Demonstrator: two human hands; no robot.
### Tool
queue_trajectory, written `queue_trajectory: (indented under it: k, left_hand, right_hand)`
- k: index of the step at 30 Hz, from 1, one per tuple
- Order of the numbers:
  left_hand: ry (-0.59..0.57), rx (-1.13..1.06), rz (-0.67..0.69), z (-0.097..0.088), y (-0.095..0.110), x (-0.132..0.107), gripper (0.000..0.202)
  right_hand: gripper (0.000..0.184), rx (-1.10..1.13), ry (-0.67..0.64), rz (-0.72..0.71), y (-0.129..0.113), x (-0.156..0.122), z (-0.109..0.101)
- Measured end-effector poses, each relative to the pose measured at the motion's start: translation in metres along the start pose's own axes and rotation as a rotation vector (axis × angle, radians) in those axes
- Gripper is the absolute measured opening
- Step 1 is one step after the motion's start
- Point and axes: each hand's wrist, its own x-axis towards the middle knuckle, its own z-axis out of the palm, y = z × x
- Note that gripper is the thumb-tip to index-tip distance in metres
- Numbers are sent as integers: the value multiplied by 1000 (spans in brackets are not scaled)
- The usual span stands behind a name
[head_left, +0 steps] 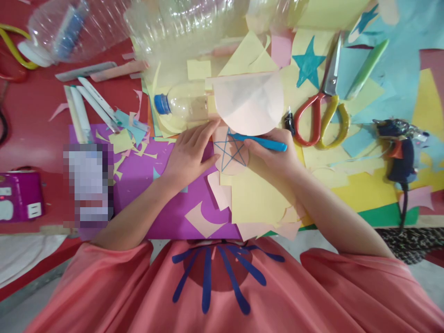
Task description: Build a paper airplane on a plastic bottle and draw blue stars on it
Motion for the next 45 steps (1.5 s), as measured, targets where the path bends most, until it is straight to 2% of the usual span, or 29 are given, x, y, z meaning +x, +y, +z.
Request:
queue_trajectory:
  k: [10, 13, 18, 25, 38, 45]
  left_hand:
    - [-26, -17, -29, 0, 0, 1, 60]
    - [-28, -10, -22, -1, 1, 1, 59]
    - [-33, 1, -19, -1, 1, 1, 61]
    - [-11, -2, -13, 1, 2, 2, 58]
    - [-8, -12, -4, 1, -1, 0, 60]
    - [-20, 7, -27, 0, 1, 1, 58]
  right_hand:
    - [18, 24, -14, 19, 2, -3, 1]
    - [16, 45, -11, -5, 2, -2, 1]
    - [13, 57, 67, -35, 2, -1, 1]
    - [7, 57, 43, 0, 2, -1, 4]
    - [17, 9, -44, 78, -5, -3, -1]
    - [20, 32, 3, 11, -1, -2, 0]
